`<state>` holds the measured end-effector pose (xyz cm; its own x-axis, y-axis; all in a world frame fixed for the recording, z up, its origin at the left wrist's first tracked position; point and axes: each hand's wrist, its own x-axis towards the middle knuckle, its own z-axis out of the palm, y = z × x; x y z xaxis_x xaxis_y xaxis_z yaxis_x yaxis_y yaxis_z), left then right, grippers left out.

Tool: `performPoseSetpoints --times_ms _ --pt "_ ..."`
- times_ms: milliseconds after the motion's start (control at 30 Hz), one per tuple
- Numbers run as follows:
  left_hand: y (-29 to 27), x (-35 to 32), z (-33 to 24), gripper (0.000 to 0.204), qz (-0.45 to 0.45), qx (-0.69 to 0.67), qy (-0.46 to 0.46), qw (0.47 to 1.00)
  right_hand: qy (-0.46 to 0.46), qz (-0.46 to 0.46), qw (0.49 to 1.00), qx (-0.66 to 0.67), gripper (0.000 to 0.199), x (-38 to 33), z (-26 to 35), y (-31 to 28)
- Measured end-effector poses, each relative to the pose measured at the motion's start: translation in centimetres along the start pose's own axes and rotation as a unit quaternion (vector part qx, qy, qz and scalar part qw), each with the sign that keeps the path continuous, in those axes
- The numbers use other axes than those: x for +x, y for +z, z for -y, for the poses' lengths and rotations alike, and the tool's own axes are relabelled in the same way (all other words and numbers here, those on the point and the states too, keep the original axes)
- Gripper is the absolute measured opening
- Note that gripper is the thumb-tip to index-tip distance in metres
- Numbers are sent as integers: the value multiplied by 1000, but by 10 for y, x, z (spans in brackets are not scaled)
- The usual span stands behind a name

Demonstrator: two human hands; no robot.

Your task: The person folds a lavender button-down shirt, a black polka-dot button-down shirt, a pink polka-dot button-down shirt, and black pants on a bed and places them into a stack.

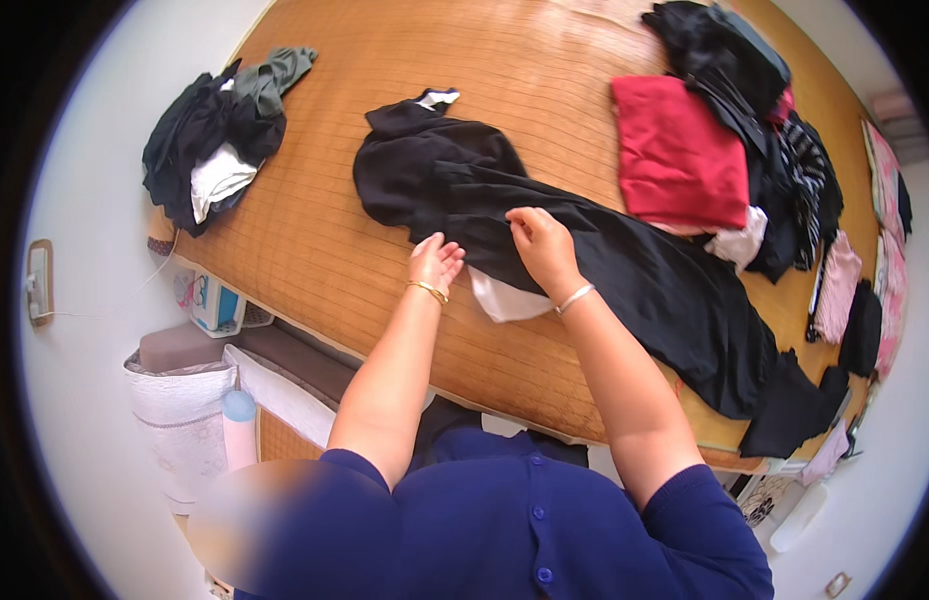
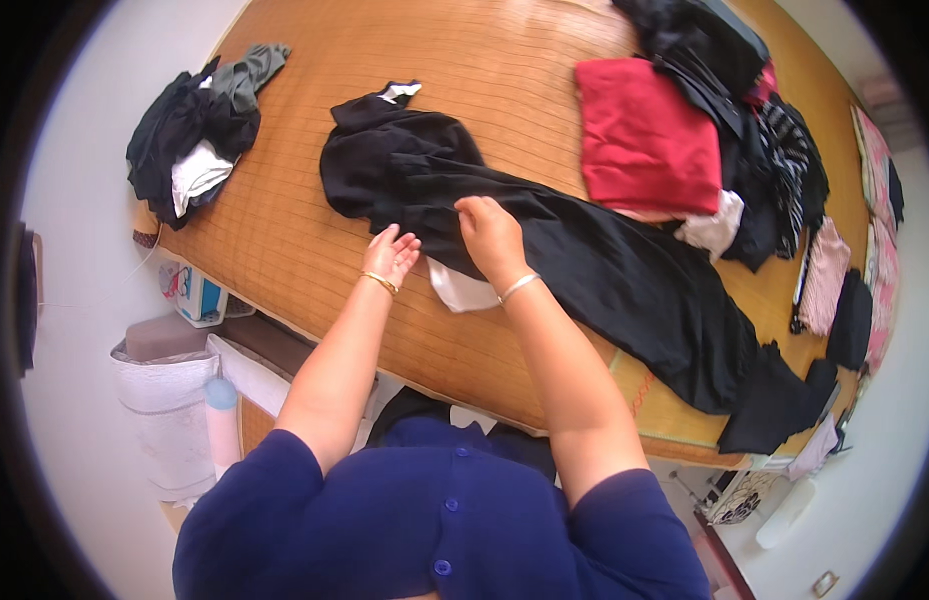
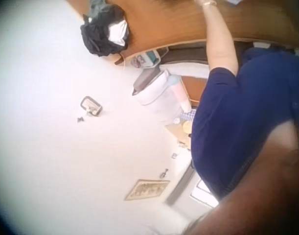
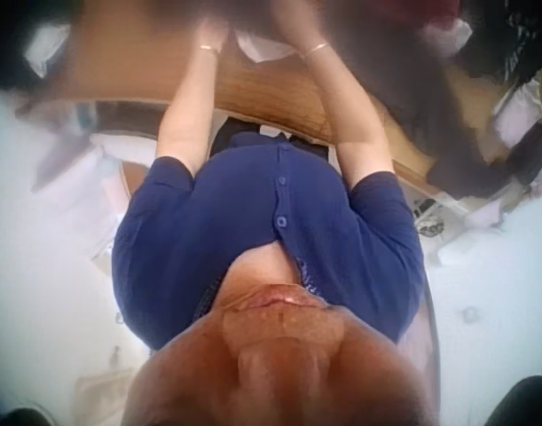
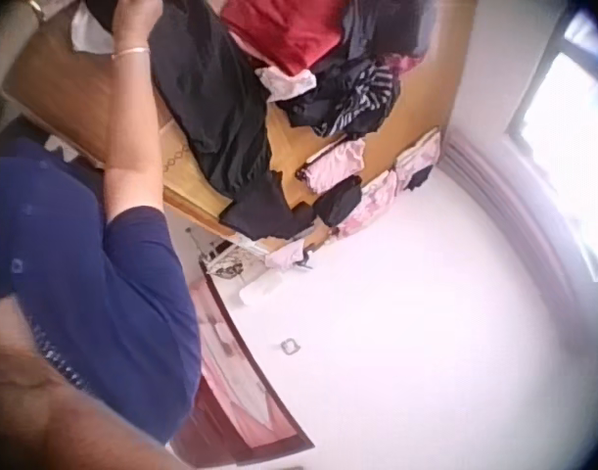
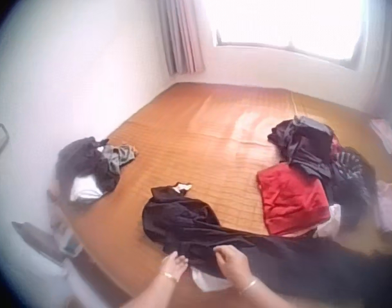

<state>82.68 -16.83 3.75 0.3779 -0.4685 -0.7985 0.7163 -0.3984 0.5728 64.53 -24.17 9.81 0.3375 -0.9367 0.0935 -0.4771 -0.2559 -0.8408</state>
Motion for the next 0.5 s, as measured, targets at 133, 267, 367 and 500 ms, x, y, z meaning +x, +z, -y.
performPoseSetpoints --times_ms 133,267,367,500 --pt "3 22 -28 30 108 258 77 957 -37 18 990 -137 24 60 -7 77" --pt "-6 36 -33 20 136 239 20 961 17 117 979 -165 19 79 -3 87" --pt "-36 20 -48 19 158 134 213 955 51 110 991 -64 13 98 27 81" --pt "-78 47 -46 30 81 366 221 900 37 124 985 -117 31 124 15 112"
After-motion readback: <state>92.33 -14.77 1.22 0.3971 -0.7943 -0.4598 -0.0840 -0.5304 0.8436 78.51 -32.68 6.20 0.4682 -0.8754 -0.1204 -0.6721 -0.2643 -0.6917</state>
